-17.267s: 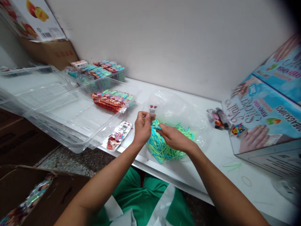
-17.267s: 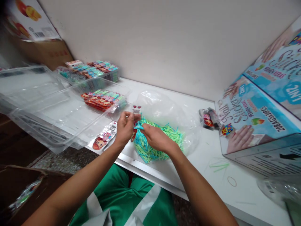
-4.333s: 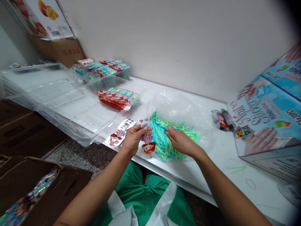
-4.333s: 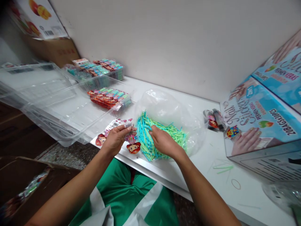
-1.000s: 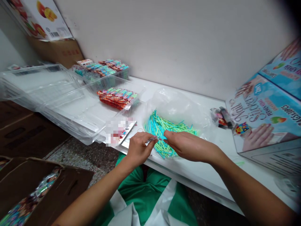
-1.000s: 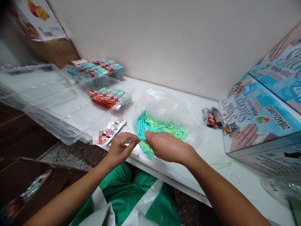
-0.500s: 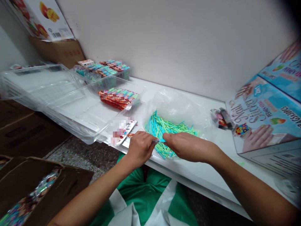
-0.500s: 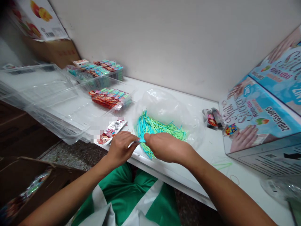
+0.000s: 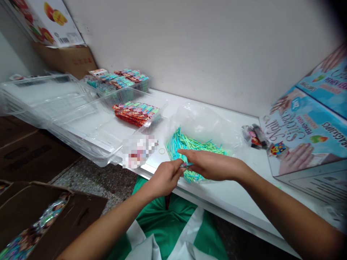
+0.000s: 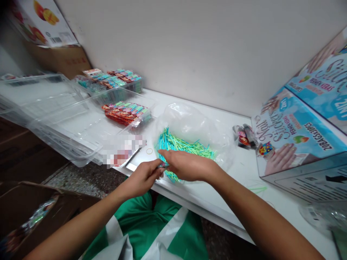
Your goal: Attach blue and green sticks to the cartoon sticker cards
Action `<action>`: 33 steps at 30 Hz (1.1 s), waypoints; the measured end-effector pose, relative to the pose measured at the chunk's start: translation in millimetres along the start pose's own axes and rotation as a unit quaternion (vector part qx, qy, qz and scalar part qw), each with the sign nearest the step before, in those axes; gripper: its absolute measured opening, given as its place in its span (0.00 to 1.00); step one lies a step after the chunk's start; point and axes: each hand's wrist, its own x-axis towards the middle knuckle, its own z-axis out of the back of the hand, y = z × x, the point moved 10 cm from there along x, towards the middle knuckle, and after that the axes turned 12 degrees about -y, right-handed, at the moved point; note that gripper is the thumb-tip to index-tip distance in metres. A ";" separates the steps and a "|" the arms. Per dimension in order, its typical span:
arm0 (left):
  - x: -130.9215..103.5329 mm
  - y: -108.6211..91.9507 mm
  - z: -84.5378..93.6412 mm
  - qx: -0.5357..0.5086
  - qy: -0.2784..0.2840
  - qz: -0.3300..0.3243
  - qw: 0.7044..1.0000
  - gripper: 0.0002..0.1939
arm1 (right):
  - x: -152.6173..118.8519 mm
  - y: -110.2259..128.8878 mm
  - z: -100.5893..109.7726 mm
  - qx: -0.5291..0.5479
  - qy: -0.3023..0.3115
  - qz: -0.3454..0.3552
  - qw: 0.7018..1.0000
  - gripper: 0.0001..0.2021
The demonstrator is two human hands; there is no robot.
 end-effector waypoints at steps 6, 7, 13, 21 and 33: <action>-4.7 18.8 -19.9 -0.232 0.045 0.130 0.963 0.16 | 2.9 -4.3 10.8 0.070 -0.032 -0.001 0.997 0.13; -4.7 19.7 -23.4 -0.249 0.052 0.141 0.957 0.16 | 4.4 -4.4 8.7 0.073 -0.035 -0.003 0.997 0.13; -2.7 30.8 -22.1 -0.372 -0.001 0.219 0.902 0.17 | 6.9 -31.3 9.2 0.257 -0.155 -0.117 0.947 0.19; -7.9 37.1 -26.3 -0.411 -0.022 0.251 0.876 0.16 | 1.1 -49.1 -14.9 0.421 -0.181 -0.174 0.871 0.10; -9.2 38.7 -30.0 -0.464 -0.028 0.244 0.851 0.14 | -8.6 -47.9 -7.4 0.373 -0.216 -0.186 0.883 0.08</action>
